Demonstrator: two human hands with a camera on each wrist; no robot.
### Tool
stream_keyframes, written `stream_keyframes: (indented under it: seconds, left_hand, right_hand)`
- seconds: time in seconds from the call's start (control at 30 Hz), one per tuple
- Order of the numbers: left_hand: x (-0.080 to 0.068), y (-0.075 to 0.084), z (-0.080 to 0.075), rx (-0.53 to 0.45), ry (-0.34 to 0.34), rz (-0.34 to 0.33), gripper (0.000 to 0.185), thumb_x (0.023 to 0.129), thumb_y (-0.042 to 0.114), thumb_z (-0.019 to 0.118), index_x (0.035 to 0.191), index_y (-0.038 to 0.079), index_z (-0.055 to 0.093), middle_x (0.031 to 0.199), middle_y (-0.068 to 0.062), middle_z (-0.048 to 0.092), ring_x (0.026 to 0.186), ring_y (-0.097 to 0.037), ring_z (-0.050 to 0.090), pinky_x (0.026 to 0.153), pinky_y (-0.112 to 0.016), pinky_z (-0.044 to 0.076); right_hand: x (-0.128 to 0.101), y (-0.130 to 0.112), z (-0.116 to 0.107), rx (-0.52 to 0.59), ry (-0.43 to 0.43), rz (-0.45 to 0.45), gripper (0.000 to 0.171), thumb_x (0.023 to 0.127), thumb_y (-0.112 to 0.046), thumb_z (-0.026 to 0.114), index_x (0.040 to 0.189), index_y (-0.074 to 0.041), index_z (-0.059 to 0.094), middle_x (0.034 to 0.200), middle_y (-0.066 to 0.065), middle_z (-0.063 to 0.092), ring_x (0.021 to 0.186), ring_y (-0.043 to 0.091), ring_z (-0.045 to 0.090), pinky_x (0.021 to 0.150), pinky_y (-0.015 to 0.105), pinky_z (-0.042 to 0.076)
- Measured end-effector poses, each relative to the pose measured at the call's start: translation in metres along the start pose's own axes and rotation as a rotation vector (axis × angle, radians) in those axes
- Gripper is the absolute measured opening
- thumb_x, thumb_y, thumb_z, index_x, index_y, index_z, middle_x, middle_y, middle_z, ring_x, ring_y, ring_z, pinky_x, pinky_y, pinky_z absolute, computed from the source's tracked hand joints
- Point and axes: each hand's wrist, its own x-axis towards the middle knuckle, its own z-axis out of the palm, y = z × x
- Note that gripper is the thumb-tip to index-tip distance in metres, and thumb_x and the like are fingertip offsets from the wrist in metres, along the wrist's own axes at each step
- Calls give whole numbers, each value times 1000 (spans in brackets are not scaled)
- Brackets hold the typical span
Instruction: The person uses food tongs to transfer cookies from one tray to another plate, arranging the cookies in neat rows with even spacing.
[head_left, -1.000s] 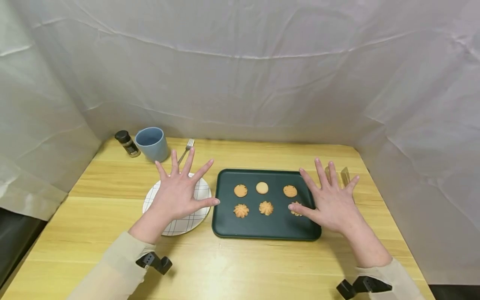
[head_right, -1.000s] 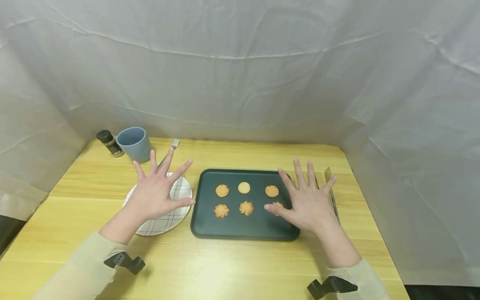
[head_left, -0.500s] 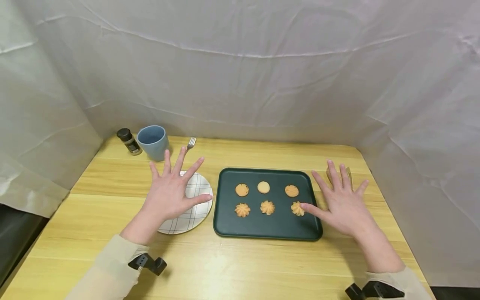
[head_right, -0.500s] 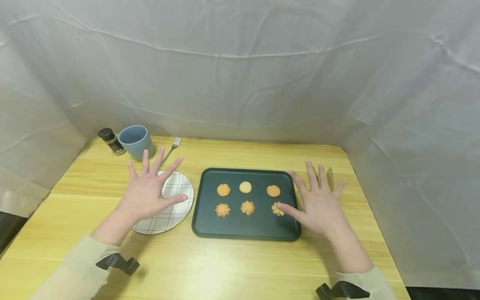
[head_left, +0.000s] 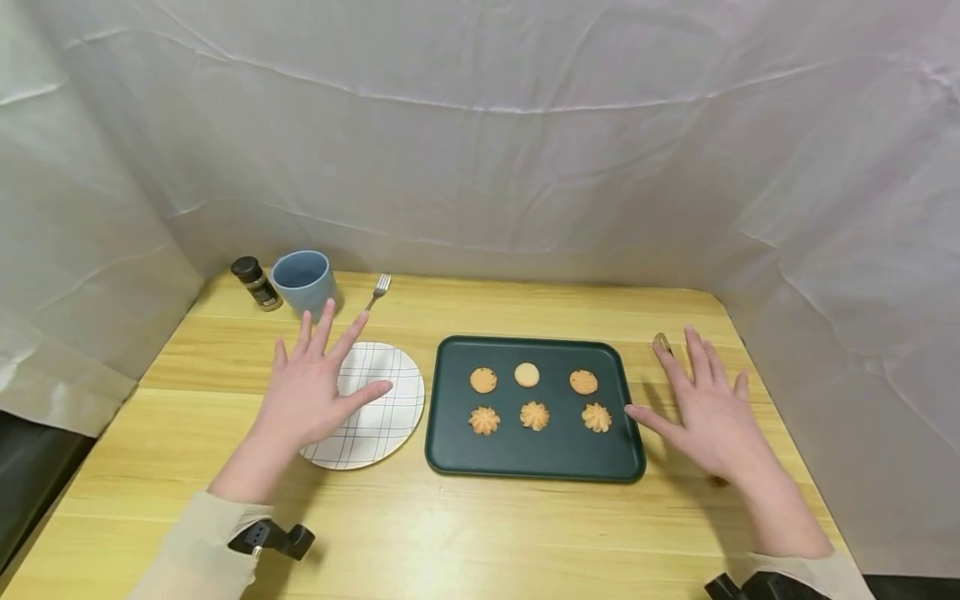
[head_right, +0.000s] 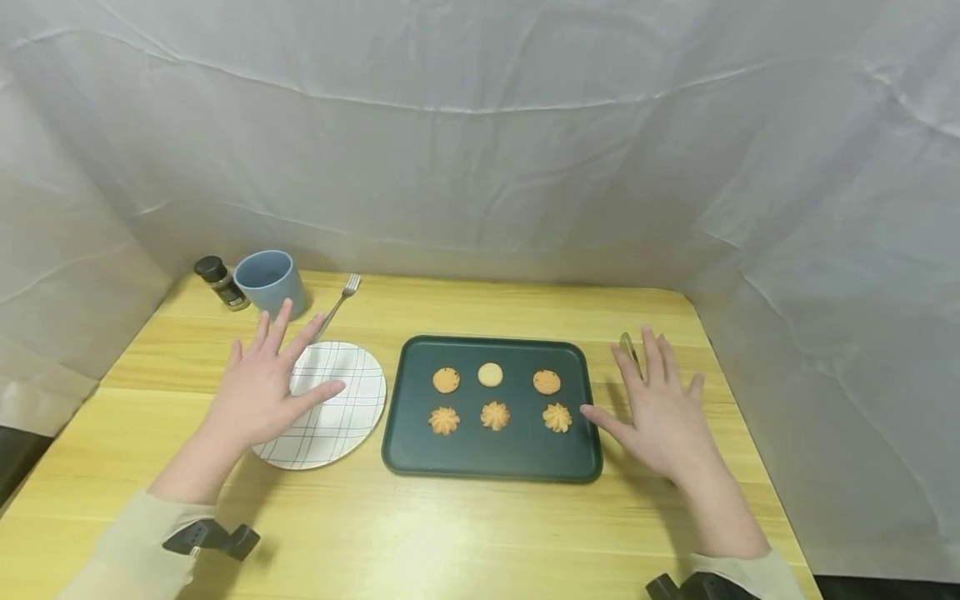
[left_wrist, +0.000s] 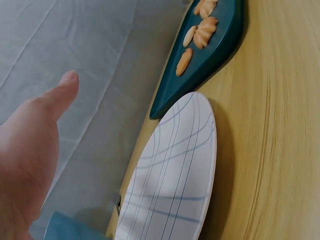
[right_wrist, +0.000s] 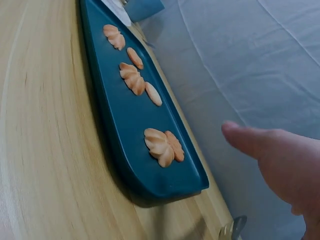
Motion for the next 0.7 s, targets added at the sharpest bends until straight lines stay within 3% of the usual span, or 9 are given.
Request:
stream_keyframes:
  seconds: [0.17,0.37,0.47,0.7]
  left_hand:
    - [-7,-13,-1,-47,10,-35,98,93,78,58,171,30,22,177,-14,3,155,-52,15,110,-82,19]
    - [-13,-26,-5,-122,5,-86,98,96,73,61,171,26,20,172,-23,21,142,-59,37,99,-80,37]
    - [-16,-33,-6,-174,-29,-123,98,97,72,61,171,26,18,171,-24,23,141,-60,37,97,-82,37]
    - [-21,-49,-5,-277,-47,-157,95,98,65,65,169,15,26,168,-27,29,144,-58,35,105,-80,30]
  right_hand:
    - [-3,9,2,53,6,21,100,97,-64,68,172,-27,14,175,19,-12,152,60,9,101,91,10]
    - [-8,19,4,85,35,13,97,98,-56,71,170,-13,22,174,23,-5,145,66,19,98,88,22]
    - [-9,23,5,110,32,24,97,98,-54,72,169,-9,23,174,25,-5,144,67,21,95,88,26]
    - [-10,31,8,208,27,80,97,99,-51,72,167,-2,23,172,31,-1,147,65,18,98,85,28]
